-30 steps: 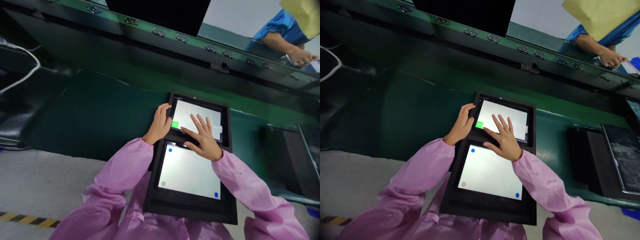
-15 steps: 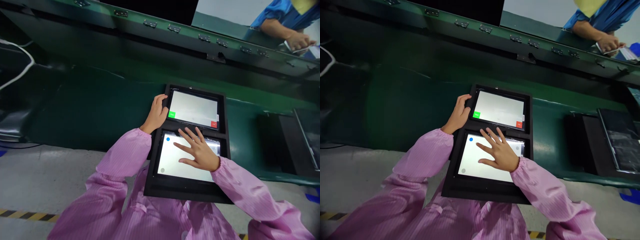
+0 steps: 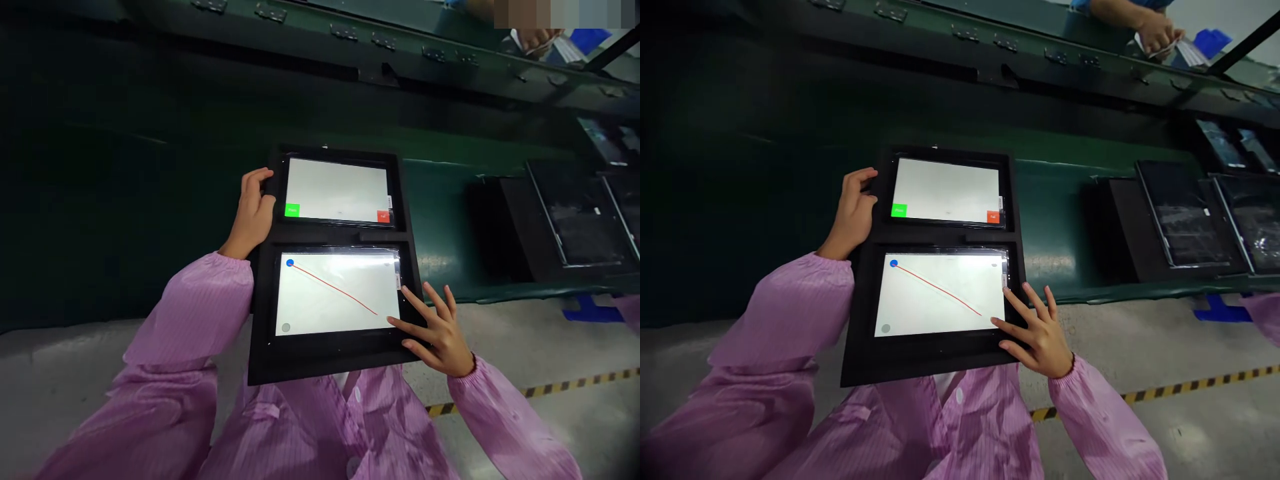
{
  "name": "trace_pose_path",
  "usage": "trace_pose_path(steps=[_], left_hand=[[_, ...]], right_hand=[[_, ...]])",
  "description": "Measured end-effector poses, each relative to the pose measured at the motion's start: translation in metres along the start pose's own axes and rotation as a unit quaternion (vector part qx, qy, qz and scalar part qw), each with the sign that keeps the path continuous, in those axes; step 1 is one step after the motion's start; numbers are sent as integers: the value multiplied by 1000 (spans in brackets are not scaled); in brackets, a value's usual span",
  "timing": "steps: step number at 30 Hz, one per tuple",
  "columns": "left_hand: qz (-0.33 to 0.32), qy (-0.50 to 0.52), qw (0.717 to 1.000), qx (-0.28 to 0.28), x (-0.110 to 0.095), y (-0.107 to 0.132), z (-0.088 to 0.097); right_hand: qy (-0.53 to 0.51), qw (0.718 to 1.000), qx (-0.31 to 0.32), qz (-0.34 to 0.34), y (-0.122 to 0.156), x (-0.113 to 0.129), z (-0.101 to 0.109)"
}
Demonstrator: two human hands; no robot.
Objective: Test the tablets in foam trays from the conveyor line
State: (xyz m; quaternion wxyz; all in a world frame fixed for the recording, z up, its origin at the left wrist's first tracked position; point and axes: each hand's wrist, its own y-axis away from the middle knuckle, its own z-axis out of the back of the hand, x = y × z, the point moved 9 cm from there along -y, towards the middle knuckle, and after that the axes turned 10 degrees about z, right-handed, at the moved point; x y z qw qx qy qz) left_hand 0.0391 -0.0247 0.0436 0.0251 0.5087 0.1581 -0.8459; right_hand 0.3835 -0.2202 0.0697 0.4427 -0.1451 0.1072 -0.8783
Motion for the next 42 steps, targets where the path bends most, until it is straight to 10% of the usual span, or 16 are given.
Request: trace_pose_path(steps=[16, 33, 42], left_hand=[[1, -6, 1000, 10, -2, 1, 0], [-5, -45, 998, 43, -1, 3, -8], [-52, -108, 993, 8, -29, 13, 2]], right_hand=[[70, 988, 45, -134, -44, -37, -20], [-67, 989, 113, 70, -115, 101, -68], [-47, 997, 41, 40, -117, 85, -40]])
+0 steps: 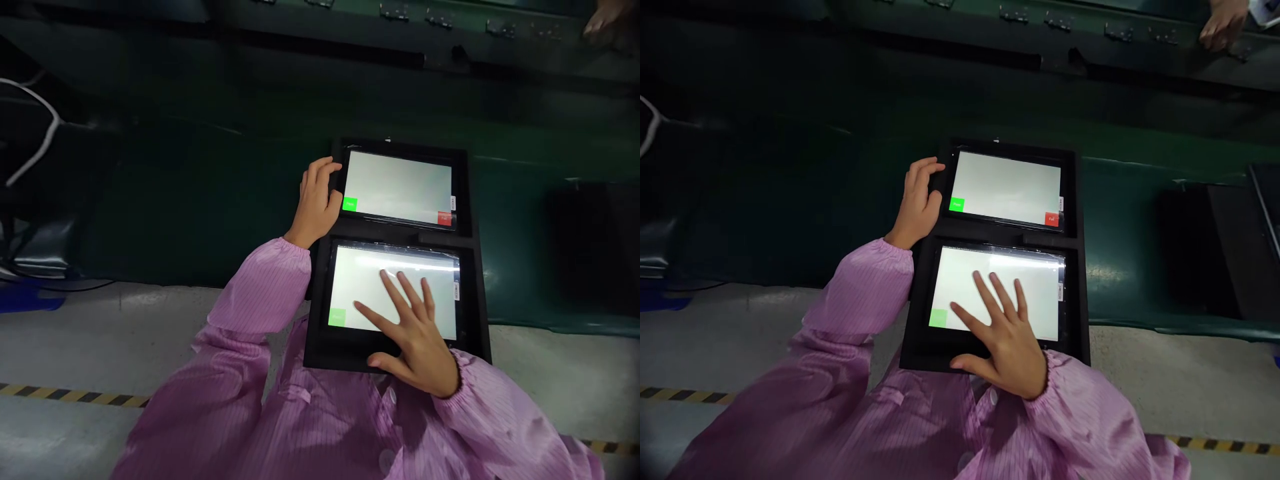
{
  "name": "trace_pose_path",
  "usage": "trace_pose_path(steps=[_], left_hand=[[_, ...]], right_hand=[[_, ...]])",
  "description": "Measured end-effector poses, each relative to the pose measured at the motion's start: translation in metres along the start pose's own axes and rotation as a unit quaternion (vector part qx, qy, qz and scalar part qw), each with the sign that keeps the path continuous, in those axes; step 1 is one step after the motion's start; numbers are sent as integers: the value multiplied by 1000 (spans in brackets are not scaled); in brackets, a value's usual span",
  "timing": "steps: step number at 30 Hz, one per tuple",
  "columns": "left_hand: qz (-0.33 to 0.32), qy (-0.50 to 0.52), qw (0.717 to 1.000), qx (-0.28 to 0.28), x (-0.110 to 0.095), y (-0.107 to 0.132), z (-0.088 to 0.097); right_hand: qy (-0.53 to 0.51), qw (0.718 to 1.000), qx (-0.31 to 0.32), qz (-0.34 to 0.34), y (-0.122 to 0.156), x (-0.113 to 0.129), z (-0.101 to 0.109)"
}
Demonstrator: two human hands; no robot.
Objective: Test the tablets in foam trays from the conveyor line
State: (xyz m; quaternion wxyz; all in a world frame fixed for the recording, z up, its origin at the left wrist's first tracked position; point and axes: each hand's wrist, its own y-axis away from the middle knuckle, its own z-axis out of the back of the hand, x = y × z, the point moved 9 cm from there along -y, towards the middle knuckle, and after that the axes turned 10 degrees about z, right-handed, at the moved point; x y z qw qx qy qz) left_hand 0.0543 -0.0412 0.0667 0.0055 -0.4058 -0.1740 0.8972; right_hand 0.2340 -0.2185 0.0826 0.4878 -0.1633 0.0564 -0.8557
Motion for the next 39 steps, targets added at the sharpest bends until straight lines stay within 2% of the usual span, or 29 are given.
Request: trace_pose_path(steps=[2, 6, 9, 14, 17, 19, 23, 26, 30, 32, 36, 39], left_hand=[[-36, -51, 998, 1, -14, 5, 5], [-121, -124, 983, 57, -37, 20, 4], [-123, -129, 981, 80, -37, 27, 5], [-117, -161, 974, 111, -32, 29, 0], [-125, -162, 975, 89, -34, 28, 5], [-128, -153, 978, 55, -37, 28, 16], [-115, -133, 984, -16, -45, 40, 46], [-91, -124, 987, -47, -52, 65, 60], [-94, -133, 986, -22, -53, 105, 53], [-87, -146, 985, -27, -47, 116, 52], [-65, -158, 984, -44, -37, 111, 59], [-83, -175, 980, -41, -42, 97, 60]], right_hand=[[19, 999, -18, -22, 10, -12, 8], [53, 998, -21, -35, 24, -21, 7], [70, 998, -1, 2, 21, -9, -3], [52, 993, 26, 101, -2, 22, -21], [36, 993, 28, 108, -11, 24, -23], [32, 996, 7, 79, -8, 15, -14], [20, 995, -76, -68, 19, -24, 17], [9, 987, -80, -136, 36, -41, 19], [26, 991, -56, -122, 27, -33, 5], [37, 993, -49, -105, 15, -24, -1], [45, 996, -36, -73, -7, -8, -10], [48, 996, -42, -61, -14, -3, -13]])
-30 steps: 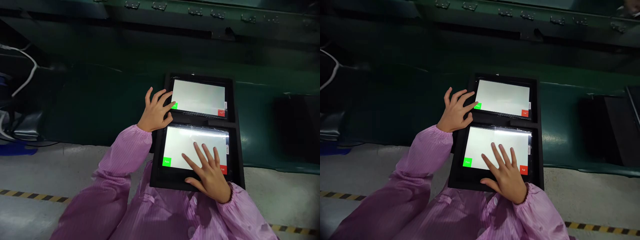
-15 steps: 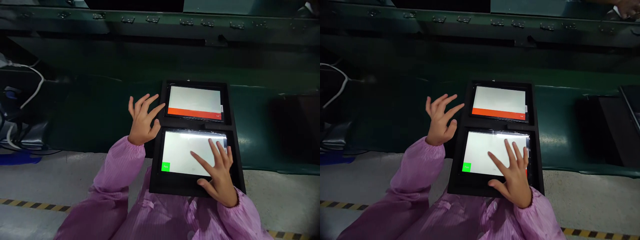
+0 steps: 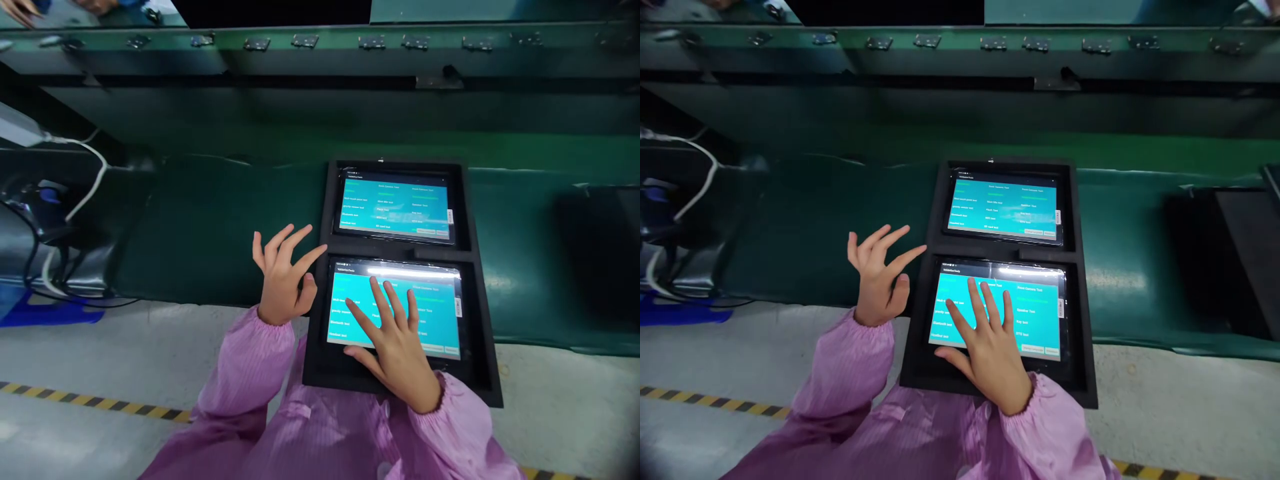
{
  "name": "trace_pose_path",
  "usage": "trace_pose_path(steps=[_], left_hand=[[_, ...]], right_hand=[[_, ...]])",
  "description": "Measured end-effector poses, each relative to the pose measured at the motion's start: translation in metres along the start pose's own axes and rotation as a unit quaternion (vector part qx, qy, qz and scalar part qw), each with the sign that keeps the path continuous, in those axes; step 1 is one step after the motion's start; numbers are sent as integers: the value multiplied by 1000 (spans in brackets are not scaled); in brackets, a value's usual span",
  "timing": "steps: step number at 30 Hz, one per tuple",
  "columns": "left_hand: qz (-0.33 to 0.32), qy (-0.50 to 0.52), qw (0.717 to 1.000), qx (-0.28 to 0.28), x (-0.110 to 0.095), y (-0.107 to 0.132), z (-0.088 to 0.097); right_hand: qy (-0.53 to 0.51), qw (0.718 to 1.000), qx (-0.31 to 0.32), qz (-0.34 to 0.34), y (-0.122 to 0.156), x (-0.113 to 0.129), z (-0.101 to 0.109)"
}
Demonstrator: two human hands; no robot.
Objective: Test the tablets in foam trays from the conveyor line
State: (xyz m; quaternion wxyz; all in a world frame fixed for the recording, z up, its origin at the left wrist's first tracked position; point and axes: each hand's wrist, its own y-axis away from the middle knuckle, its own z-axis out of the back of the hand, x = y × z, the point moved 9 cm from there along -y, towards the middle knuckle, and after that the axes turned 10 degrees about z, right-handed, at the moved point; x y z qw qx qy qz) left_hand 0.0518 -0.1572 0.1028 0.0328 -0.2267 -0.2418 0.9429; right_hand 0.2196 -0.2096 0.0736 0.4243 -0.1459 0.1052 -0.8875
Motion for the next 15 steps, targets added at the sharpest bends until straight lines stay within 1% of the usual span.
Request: trace_pose_path(steps=[4, 6, 8, 12, 14, 15], left_hand=[[-27, -19, 999, -21, -10, -16, 0], [-28, -24, 999, -7, -12, -26, -9], [-28, -35, 999, 27, -11, -40, -24], [-48, -68, 990, 112, -10, -74, -66], [-56, -82, 984, 147, -10, -86, -83], [-57, -86, 982, 160, -10, -89, -88]], right_hand=[[16, 1000, -20, -16, 1, -3, -1], [22, 999, -19, -20, 2, -4, -2], [24, 999, -25, -15, 3, -4, 1], [24, 998, -51, -16, 5, -4, 12], [22, 998, -56, -23, 6, -6, 14], [20, 998, -57, -27, 7, -6, 15]])
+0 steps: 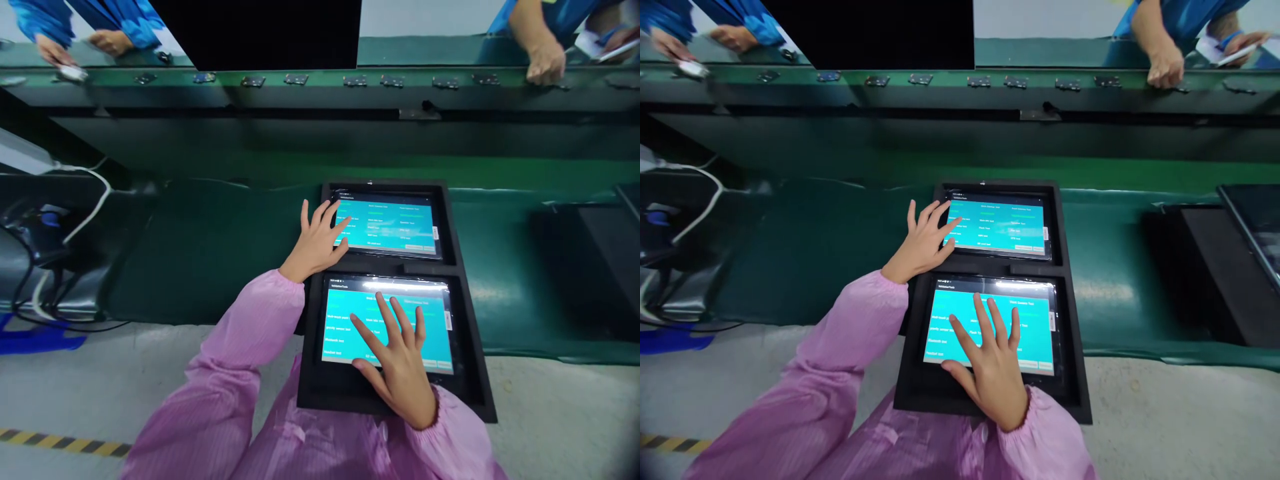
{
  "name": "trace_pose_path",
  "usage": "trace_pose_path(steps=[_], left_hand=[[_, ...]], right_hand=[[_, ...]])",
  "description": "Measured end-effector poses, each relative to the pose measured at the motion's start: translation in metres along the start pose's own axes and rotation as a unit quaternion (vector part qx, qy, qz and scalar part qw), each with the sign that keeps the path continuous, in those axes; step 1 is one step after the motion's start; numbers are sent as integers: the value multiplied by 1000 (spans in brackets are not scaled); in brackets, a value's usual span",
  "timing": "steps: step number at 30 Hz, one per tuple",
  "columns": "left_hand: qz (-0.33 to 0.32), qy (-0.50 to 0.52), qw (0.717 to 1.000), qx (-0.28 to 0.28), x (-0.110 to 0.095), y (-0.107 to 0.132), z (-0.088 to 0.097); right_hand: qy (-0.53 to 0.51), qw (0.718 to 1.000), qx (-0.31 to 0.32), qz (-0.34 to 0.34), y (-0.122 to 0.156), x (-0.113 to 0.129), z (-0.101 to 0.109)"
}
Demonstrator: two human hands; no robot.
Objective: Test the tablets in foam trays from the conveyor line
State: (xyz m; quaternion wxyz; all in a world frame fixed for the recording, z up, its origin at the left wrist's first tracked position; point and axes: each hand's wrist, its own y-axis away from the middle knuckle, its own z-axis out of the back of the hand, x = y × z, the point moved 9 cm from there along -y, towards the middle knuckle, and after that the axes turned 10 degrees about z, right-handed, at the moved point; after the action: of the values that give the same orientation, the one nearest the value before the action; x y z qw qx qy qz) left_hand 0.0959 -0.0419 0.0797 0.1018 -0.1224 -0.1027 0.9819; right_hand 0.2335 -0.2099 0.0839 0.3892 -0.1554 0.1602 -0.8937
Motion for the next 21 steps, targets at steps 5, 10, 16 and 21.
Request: trace_pose_path(steps=[5, 10, 16, 21], left_hand=[[-9, 19, 1000, 3, -5, 5, 4], [-35, 34, 999, 5, -10, 0, 9], [-48, 48, 997, 24, -54, -19, -13], [-173, 193, 965, 35, -99, 16, 3]], right_hand=[[-23, 999, 5, -44, 13, -16, 6], [0, 994, 25, -110, 40, -39, 12], [-1, 997, 56, -55, 31, 9, -8], [-98, 984, 65, 131, 16, 62, -4]])
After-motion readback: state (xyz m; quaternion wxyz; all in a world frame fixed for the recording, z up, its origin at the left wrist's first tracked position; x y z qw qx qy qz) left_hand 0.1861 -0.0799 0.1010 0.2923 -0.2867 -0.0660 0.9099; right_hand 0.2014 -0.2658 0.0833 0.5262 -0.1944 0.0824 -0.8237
